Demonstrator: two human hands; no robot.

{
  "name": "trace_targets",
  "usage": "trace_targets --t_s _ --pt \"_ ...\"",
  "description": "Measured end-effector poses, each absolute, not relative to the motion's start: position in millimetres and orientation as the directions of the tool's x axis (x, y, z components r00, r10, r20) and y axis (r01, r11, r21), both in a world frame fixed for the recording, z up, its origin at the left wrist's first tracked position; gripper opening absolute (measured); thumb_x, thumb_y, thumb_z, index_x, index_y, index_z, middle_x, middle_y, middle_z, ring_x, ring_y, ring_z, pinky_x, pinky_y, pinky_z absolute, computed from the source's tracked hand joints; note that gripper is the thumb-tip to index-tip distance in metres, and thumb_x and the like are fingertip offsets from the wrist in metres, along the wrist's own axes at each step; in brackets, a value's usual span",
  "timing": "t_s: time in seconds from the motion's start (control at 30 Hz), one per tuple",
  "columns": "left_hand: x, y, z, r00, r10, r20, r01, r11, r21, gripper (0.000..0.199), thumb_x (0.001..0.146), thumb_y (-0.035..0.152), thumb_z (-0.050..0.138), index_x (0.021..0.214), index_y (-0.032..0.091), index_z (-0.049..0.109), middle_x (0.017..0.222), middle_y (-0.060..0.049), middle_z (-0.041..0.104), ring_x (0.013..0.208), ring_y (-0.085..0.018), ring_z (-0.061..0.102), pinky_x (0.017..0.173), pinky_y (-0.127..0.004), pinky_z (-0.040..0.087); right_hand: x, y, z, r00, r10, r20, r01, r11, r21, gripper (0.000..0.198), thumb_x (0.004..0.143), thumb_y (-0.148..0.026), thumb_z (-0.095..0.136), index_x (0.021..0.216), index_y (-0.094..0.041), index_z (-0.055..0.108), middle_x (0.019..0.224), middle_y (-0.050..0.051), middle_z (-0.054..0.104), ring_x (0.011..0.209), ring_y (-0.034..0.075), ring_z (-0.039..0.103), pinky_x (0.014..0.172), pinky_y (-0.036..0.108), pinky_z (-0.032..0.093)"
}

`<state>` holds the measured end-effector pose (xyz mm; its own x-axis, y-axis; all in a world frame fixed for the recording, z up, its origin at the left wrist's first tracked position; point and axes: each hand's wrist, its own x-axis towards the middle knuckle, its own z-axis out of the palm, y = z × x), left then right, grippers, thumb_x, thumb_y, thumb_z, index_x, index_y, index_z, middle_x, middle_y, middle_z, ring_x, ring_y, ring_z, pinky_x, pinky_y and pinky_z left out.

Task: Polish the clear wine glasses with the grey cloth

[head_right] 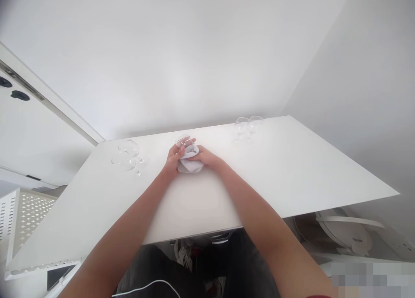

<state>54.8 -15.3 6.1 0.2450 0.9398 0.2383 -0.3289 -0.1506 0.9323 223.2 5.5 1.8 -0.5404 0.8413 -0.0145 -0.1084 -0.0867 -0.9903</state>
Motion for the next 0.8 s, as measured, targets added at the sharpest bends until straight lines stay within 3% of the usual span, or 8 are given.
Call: trace_targets --t_s 0.13,0.3,0.37,0.5,0.57,0.67,0.8 --pt "54.9 -16.0 6.9 0.253 0.933 0.256 -0.331 -0.165 0.929 0.049 0.085 0.053 0.074 0.123 0.023 0.071 0.144 -0.014 0.062 0.138 -0.036 0.054 0.11 -0.049 0.048 221.6 8.1 -2.4 -0.552 0.834 -0.005 -0.133 -0.094 -0.987 0.036 0.065 -0.033 0.088 0.093 -0.016 0.074 0.091 0.006 0.075 0.085 0.022 0.067 0.076 0.032 0.051" --pt "53.7 -14.4 6.1 0.078 0.955 0.284 -0.194 -0.265 0.944 0.049 0.079 0.049 0.083 0.118 0.024 0.07 0.136 -0.013 0.067 0.14 -0.033 0.052 0.11 -0.045 0.047 213.1 8.3 -6.8 -0.309 0.936 0.171 0.061 0.199 -0.978 0.024 0.071 -0.036 0.081 0.084 -0.017 0.072 0.079 0.002 0.071 0.074 0.019 0.062 0.068 0.03 0.047" --pt "53.6 -13.8 5.8 0.072 0.957 0.28 -0.2 -0.261 0.944 0.051 0.077 0.05 0.084 0.118 0.024 0.069 0.132 -0.014 0.069 0.136 -0.033 0.056 0.108 -0.044 0.048 214.0 6.9 -4.3 -0.344 0.93 0.129 0.031 0.148 -0.988 0.025 0.07 -0.036 0.082 0.083 -0.017 0.072 0.079 0.002 0.071 0.075 0.019 0.063 0.069 0.03 0.049" --pt "53.6 -13.4 5.4 0.151 0.957 0.248 -0.305 -0.193 0.932 0.053 0.079 0.053 0.081 0.119 0.021 0.067 0.131 -0.016 0.07 0.125 -0.034 0.064 0.102 -0.046 0.053 218.8 3.4 2.7 -0.573 0.819 -0.027 -0.142 -0.132 -0.981 0.036 0.066 -0.038 0.087 0.09 -0.016 0.074 0.089 0.008 0.075 0.082 0.023 0.068 0.077 0.034 0.053" --pt "53.5 -13.4 5.4 0.15 0.96 0.239 -0.305 -0.185 0.934 0.052 0.079 0.052 0.081 0.119 0.021 0.068 0.132 -0.016 0.069 0.127 -0.034 0.063 0.103 -0.046 0.052 217.9 3.0 3.4 -0.546 0.838 0.004 -0.154 -0.096 -0.983 0.036 0.065 -0.037 0.088 0.091 -0.016 0.074 0.089 0.007 0.075 0.082 0.023 0.068 0.077 0.034 0.053" --pt "53.1 -13.1 5.5 0.08 0.969 0.236 -0.268 -0.207 0.941 0.051 0.079 0.048 0.083 0.12 0.022 0.069 0.135 -0.014 0.068 0.136 -0.033 0.057 0.109 -0.046 0.048 213.2 4.5 0.8 -0.374 0.921 0.108 -0.082 0.084 -0.993 0.032 0.063 -0.034 0.089 0.085 -0.017 0.074 0.083 0.004 0.073 0.078 0.02 0.066 0.074 0.032 0.051" --pt "52.7 -12.6 5.1 0.03 0.977 0.209 -0.28 -0.192 0.941 0.055 0.078 0.052 0.083 0.121 0.022 0.068 0.134 -0.014 0.069 0.128 -0.033 0.063 0.105 -0.047 0.051 212.3 7.7 -2.3 -0.431 0.9 0.073 -0.165 0.001 -0.986 0.035 0.065 -0.039 0.088 0.09 -0.017 0.075 0.085 0.005 0.073 0.079 0.021 0.066 0.071 0.032 0.051"
